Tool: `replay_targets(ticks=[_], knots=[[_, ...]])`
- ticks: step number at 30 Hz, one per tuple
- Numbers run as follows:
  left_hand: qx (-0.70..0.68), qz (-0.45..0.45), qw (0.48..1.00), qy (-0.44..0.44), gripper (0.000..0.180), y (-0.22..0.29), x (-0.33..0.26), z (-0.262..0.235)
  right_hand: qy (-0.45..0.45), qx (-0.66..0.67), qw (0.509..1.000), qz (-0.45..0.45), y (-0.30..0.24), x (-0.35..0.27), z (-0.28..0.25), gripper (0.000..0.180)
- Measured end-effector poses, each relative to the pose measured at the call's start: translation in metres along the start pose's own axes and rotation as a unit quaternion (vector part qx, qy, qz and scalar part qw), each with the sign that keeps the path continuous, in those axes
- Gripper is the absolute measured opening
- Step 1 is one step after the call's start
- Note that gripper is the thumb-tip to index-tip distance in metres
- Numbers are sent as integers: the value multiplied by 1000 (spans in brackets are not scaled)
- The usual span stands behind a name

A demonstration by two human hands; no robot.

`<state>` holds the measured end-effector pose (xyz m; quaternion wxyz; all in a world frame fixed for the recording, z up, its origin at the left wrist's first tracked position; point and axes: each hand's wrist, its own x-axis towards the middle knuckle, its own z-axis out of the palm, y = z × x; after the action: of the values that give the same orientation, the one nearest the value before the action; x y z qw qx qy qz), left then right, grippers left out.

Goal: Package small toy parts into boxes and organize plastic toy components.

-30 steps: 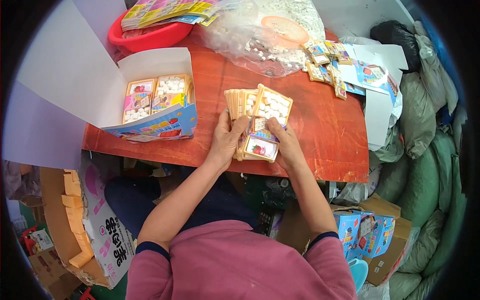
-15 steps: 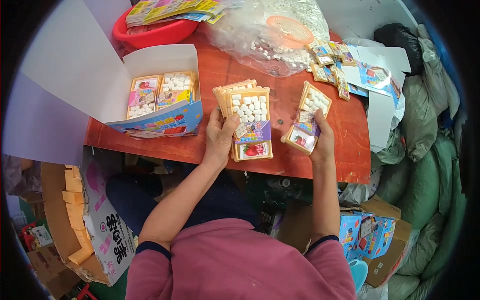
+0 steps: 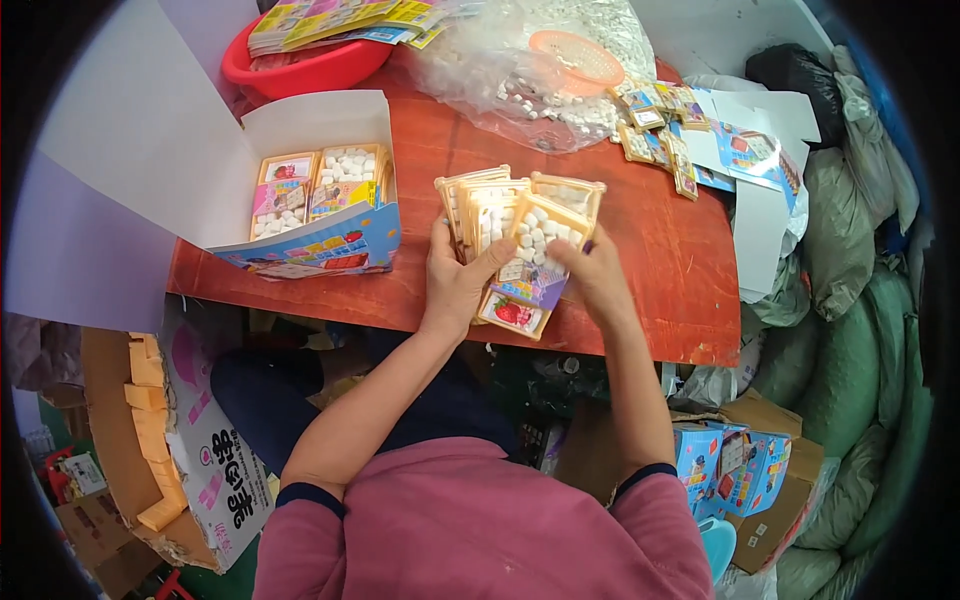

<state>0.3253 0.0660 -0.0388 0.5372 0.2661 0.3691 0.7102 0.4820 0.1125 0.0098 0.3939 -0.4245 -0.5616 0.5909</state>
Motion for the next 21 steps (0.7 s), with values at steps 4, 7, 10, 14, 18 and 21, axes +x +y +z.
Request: replay_targets(ticks=[4,7,10,14,18,21], knots=[[-5,5,1000,27,55,-2,-1,1,0,11,1000,2,2,-2,6,50],[-35,-17,998,48,51,3,0,-7,50,107,992,53,6,1,-12,44],[-53,-18,996,63,45,8,4,-10,103,160,981,32,13,7,-39,35],[-80,-61,995,20,44,15,4,-15,140,83,987,-5,3,13,-49,34],[-132,-102,985,-36,44,20,1,0,84,-27,996,12,7,20,-39,31],[-104,-113,986,-62,48,10,2,10,-9,-97,995,23,29,26,-27,39]])
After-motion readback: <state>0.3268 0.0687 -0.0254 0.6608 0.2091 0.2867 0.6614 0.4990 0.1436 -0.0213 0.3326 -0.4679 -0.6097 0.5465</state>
